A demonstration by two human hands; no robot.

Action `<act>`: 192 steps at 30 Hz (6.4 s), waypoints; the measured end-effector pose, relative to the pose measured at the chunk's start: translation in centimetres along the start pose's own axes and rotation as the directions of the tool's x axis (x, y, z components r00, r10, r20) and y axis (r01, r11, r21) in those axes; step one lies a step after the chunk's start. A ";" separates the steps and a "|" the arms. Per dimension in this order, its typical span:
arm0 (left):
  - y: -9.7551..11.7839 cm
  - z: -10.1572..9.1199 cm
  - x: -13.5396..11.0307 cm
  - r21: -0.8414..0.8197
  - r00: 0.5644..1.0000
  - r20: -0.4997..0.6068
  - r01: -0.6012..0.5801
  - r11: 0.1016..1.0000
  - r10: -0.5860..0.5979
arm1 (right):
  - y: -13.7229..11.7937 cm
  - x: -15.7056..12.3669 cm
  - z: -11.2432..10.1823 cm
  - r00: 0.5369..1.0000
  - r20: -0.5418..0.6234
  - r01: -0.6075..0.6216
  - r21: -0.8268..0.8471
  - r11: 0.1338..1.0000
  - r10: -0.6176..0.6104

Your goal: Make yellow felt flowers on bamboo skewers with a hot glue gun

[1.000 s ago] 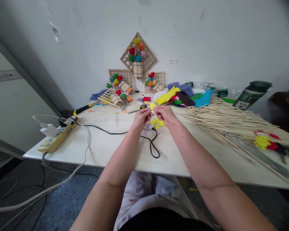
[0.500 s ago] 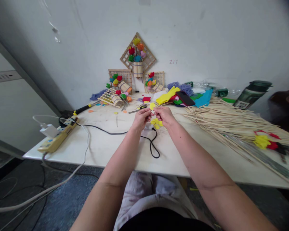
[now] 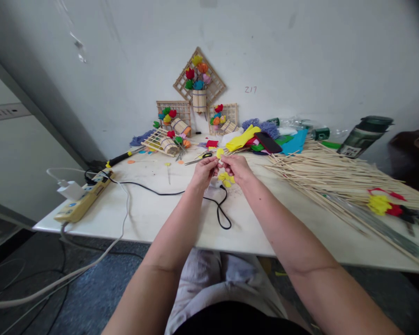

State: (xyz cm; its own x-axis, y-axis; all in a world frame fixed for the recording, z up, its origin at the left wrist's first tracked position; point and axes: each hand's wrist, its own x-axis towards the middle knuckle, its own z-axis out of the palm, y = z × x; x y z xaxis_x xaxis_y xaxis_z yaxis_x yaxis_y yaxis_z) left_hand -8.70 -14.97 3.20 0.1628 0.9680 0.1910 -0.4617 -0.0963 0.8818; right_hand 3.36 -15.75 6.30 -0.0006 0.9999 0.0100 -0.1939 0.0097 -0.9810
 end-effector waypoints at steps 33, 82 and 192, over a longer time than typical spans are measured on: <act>0.1 0.7 -0.4 0.003 0.998 0.056 0.022 1.000 -0.022 | 1.9 1.6 0.3 0.998 -0.024 0.065 0.337 0.939 -0.060; -0.2 0.3 -0.1 0.197 0.998 0.023 -0.054 0.979 0.050 | 1.6 1.7 -0.3 0.979 -0.093 0.197 0.177 0.964 -0.183; -0.7 0.9 -0.4 0.315 0.999 -0.008 0.040 0.948 -0.039 | 0.5 2.6 -3.1 0.961 0.021 0.275 -0.075 0.959 -0.274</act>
State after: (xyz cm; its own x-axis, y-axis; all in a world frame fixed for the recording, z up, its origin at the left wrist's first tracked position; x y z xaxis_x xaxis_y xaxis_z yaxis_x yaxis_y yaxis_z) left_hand -7.66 -15.55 2.93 0.1737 0.9729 0.1529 -0.1566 -0.1260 0.9796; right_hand 6.29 -13.12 5.27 0.0319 0.9587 0.2826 -0.1120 0.2844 -0.9521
